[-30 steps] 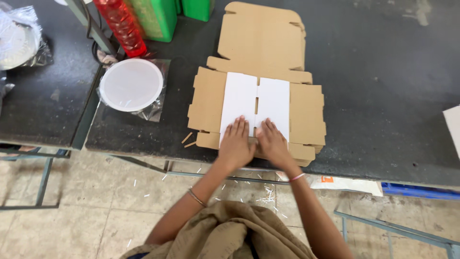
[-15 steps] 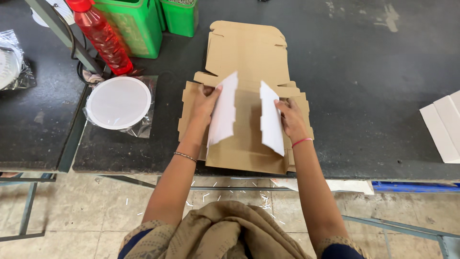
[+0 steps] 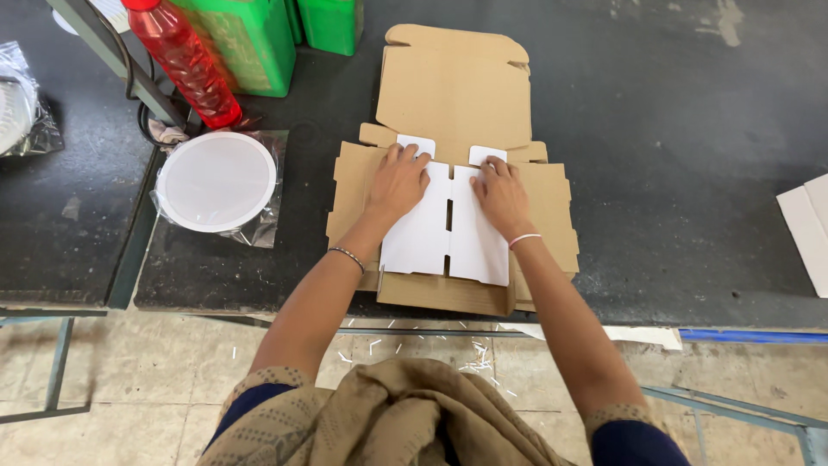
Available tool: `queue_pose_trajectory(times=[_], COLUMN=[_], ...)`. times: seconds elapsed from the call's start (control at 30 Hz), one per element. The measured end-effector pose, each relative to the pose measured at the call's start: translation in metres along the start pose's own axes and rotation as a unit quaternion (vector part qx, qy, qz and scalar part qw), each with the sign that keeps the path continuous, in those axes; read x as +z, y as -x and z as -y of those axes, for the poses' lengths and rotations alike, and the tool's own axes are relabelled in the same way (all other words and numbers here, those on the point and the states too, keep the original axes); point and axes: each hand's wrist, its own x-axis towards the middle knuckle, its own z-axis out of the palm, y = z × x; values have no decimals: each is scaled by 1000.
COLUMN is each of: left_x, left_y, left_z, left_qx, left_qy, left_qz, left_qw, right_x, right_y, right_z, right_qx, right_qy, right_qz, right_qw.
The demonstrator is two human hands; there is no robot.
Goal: The person folds a cardboard outer box, places a white inner box inside it, and sets a round light fixture into the white box. They close the box, stack the finished boxes on the table, and repeat the packing cycle with another fixture and box.
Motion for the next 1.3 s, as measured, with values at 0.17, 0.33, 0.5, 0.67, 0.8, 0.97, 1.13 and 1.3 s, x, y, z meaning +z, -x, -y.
queue_pose_trajectory(times=[0.17, 0.33, 0.5, 0.67, 0.8, 0.97, 1.13, 1.3], left_x=[-7, -15, -31, -70, -77, -66, -67, -78], left_y=[-31, -56, -32, 75, 197, 245, 219, 199], left_z=[11, 47, 60, 53, -4, -65, -63, -61], left_qx=[-95, -210, -310, -292, -205, -10, 3, -60], left_qy=[89, 336, 632, 592, 448, 250, 153, 161], left_qz=[25, 66, 112, -217, -327, -60, -18, 8], left_qw=[991, 916, 701, 719, 806, 966, 988, 985], right_x=[-22, -48, -59, -87, -96, -83, -109, -97], right_y=[-30, -52, -34, 73, 184, 224, 213, 210], right_z=[9, -11, -35, -51, -3, 95, 131, 147], right_qx=[92, 313, 267, 268, 295, 79, 36, -84], right_qy=[-15, -349, -579, -571, -519, -251, -100, -61], right_qz=[38, 76, 87, -113, -233, -34, 29, 8], right_qw=[995, 880, 765, 767, 767, 964, 994, 995])
